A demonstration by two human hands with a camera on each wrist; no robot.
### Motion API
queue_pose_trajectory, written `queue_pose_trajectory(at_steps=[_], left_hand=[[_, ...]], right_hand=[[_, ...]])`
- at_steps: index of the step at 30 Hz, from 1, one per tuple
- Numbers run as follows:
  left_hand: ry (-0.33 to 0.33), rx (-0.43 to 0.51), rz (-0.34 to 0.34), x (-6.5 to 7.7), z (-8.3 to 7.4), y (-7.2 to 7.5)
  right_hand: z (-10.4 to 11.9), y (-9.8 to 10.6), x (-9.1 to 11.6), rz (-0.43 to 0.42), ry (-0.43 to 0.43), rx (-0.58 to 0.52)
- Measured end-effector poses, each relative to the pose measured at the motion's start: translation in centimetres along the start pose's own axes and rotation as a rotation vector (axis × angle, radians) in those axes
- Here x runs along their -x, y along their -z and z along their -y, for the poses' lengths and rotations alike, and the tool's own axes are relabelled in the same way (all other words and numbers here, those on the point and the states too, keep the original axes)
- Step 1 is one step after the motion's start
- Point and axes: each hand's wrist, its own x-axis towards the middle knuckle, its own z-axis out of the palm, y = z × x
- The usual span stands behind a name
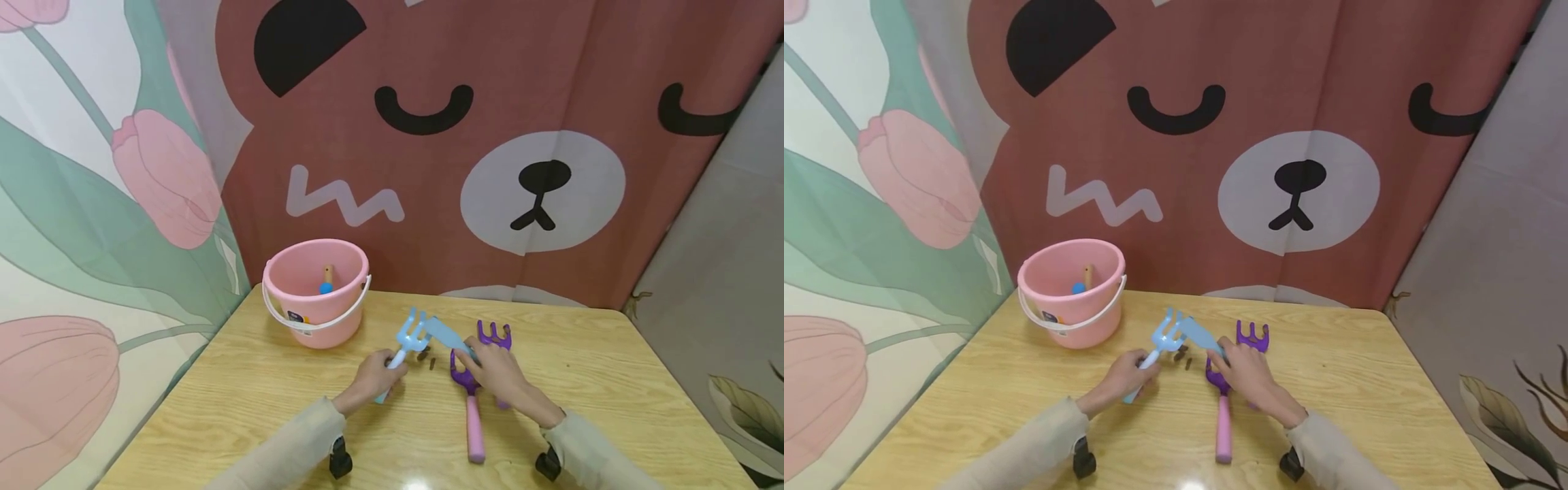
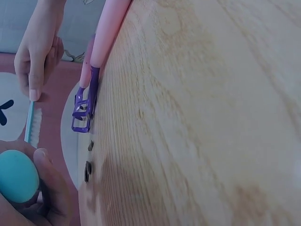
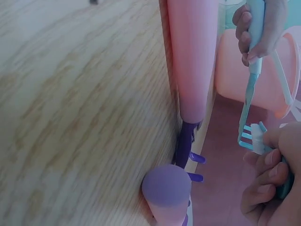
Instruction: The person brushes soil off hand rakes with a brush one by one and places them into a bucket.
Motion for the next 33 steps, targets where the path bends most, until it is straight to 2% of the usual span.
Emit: queue_pose_trajectory(at_steps=[6,12,16,23,30,33], left_hand=[[0.002,0.007,0.0,-0.1,0.2,0.0],[0.041,0.099,0.004,-0.2,0.3,-0.1],[0.034,0.141,-0.001,-0.2,0.4,-0.2],[0.016,0.16,-0.002,-0.2,0.0,-0.4],[0.065,0.11,-0.043,-0.1,-0.3,-0.8],[0.062,0.076,-0.064,-0.2,-0.1,-0.8]], right_hand=[[-0.1,0.2,0.3,-0.005,-0.001,-0.034],[-0.1,0.2,0.7,-0.03,0.02,-0.071],[-0.1,0.4,0.8,-0.03,0.008,-0.077],[-0.3,0.3,0.9,-0.011,-0.006,-0.075],[-0.3,0.2,1.1,-0.003,0.001,-0.086],[-0.3,0.3,1.0,-0.002,-0.004,-0.086]])
